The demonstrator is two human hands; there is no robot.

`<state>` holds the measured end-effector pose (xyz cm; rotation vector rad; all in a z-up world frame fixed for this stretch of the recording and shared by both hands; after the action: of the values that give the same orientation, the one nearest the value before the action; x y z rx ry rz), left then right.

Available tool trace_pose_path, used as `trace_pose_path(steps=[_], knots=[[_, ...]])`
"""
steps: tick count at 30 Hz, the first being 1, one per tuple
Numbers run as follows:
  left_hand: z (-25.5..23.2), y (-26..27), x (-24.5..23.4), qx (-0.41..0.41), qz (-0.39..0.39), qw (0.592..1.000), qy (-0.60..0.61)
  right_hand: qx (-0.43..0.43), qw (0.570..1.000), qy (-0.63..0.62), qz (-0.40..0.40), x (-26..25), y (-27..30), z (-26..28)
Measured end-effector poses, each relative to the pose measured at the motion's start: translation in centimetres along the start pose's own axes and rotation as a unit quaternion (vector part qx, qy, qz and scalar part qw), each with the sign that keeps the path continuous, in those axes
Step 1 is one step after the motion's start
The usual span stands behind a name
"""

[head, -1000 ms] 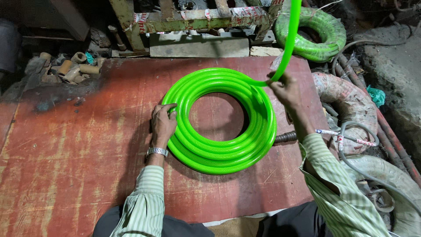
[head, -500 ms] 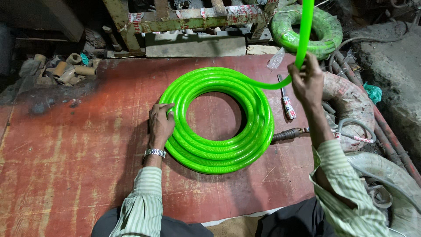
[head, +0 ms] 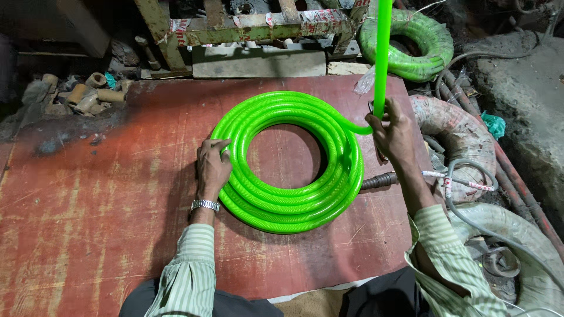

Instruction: The person coils a green hose by hand into a circular bundle on a wooden surface in a workshop area.

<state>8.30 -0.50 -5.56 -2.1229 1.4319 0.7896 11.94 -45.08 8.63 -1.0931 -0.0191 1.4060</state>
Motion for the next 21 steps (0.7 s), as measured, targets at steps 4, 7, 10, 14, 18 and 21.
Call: trace_pose_path(steps=[4,7,10,14,18,21], knots=[[0.8,-0.4,0.5,-0.005,0.004,1.0,0.002,0.015,1.0,0.008,-0.002,-0.2,1.9,0.0],[1.3,-0.5,0.8,-0.024,0.011,1.0,0.004,0.017,1.0,0.005,-0.014,0.7,3.0,-1.7],[1.6,-0.8,0.8,-0.001,0.012,1.0,0.013,0.003,1.0,0.018,-0.013,1.6,3.6,-1.8],[1.2,-1.0,0.0,-0.022,0.031,0.999,0.03,-0.011,1.0,0.02,-0.006,2.0,4.7,-0.6],[2.4,-1.2,0.6,-0.07,0.055,0.996,0.012,-0.007,1.0,0.013,-0.021,1.7,6.2,1.4],[1.5,-0.9,0.1,-0.067,0.055,0.996,0.005,0.0,1.0,-0.009,-0.028,1.9,7.0,1.4]])
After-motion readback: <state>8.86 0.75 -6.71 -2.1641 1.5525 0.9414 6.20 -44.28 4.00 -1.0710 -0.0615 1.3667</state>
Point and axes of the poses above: each hand's wrist, its own y-axis away from the middle knuckle, its own x-axis out of the palm, z = x × y, the point moved 6 cm from there along -y, towards the middle knuckle, and after that the axes turned 15 degrees about -x, right-handed, at the moved point
